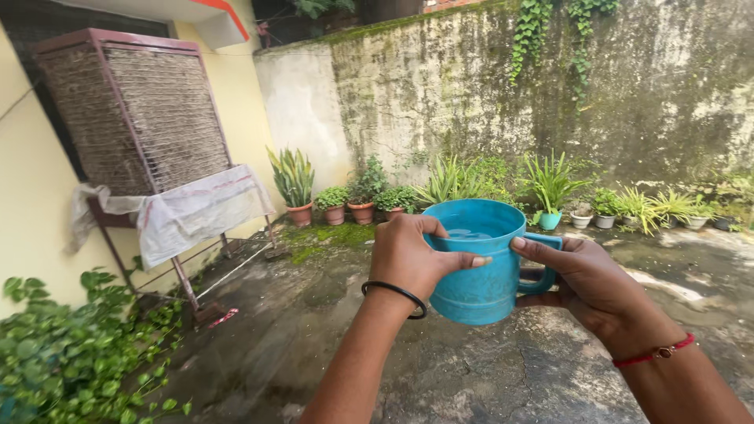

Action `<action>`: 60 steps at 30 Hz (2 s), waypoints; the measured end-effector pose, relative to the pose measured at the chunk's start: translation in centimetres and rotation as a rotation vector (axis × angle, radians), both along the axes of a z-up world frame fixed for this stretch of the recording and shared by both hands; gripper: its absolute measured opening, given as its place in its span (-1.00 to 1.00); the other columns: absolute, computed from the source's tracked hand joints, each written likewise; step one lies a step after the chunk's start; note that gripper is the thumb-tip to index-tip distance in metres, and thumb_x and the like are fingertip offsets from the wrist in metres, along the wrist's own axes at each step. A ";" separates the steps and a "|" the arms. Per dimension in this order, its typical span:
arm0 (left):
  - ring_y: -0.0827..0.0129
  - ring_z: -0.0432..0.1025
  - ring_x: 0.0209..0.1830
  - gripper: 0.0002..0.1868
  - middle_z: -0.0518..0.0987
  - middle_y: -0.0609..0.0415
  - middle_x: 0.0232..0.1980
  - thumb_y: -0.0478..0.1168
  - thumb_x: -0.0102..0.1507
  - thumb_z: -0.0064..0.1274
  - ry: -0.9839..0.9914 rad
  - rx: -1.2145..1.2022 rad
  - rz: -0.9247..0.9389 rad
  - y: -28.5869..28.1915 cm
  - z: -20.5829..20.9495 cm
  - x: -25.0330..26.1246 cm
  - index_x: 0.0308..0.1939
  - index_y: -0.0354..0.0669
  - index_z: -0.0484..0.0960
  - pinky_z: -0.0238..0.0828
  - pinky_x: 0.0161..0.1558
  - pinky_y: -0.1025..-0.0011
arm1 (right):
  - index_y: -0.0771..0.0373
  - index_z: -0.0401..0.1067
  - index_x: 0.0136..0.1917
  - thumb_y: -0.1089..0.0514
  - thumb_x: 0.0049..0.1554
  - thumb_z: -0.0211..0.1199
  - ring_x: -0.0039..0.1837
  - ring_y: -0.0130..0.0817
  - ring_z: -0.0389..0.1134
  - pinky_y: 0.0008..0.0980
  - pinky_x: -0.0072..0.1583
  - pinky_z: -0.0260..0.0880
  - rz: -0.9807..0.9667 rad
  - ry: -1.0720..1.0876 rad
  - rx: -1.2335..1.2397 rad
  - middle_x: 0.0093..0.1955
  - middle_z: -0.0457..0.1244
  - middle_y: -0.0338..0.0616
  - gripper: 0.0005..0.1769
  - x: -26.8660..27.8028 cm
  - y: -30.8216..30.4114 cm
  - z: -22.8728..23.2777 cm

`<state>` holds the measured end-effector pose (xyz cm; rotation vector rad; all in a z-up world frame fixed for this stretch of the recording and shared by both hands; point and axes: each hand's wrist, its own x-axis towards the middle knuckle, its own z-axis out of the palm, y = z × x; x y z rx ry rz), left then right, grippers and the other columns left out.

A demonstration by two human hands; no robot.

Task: The person waters several potted plants by hand using a blue plastic mug filled from a bucket of water.

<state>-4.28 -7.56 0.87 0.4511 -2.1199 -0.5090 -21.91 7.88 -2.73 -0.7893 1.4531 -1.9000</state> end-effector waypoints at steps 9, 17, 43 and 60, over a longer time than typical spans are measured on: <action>0.28 0.62 -0.42 -0.39 0.69 -0.04 -0.43 0.21 -0.28 0.52 -0.055 0.033 -0.121 -7.8 -0.5 -5.7 -0.50 -0.22 0.68 0.56 -0.27 0.32 | 0.24 0.54 0.10 0.01 0.04 0.33 0.01 -0.15 0.47 0.03 -0.05 0.60 -0.077 0.002 0.031 0.03 0.40 -0.13 -0.60 -4.8 -6.0 -0.4; 0.23 0.62 -0.34 -0.27 0.69 -0.06 -0.34 0.34 -0.28 0.48 -0.175 0.021 -0.105 -15.4 -1.1 -13.0 -0.41 -0.22 0.71 0.55 -0.21 0.28 | 0.28 0.54 0.12 -0.01 0.03 0.36 -0.02 -0.17 0.46 0.05 -0.05 0.59 -0.063 0.001 0.017 -0.01 0.40 -0.11 -0.55 -12.2 -13.0 -1.9; 0.35 0.63 -0.46 -0.30 0.69 0.01 -0.46 0.28 -0.35 0.52 -0.206 -0.002 -0.237 -41.7 0.1 -35.1 -0.46 -0.22 0.70 0.61 -0.28 0.35 | 0.28 0.53 0.05 -0.02 0.05 0.33 -0.08 -0.25 0.47 -0.01 -0.07 0.58 -0.120 0.036 0.006 -0.10 0.39 -0.13 -0.61 -34.8 -37.9 -1.6; 0.39 0.62 -0.47 -0.39 0.69 0.02 -0.48 0.21 -0.33 0.54 -0.195 0.040 -0.262 -57.6 0.8 -48.5 -0.55 -0.18 0.65 0.61 -0.31 0.35 | 0.31 0.54 0.04 -0.04 -0.01 0.36 -0.03 -0.14 0.47 -0.01 -0.11 0.58 -0.202 0.028 0.021 -0.08 0.42 -0.10 -0.55 -46.7 -53.5 -0.6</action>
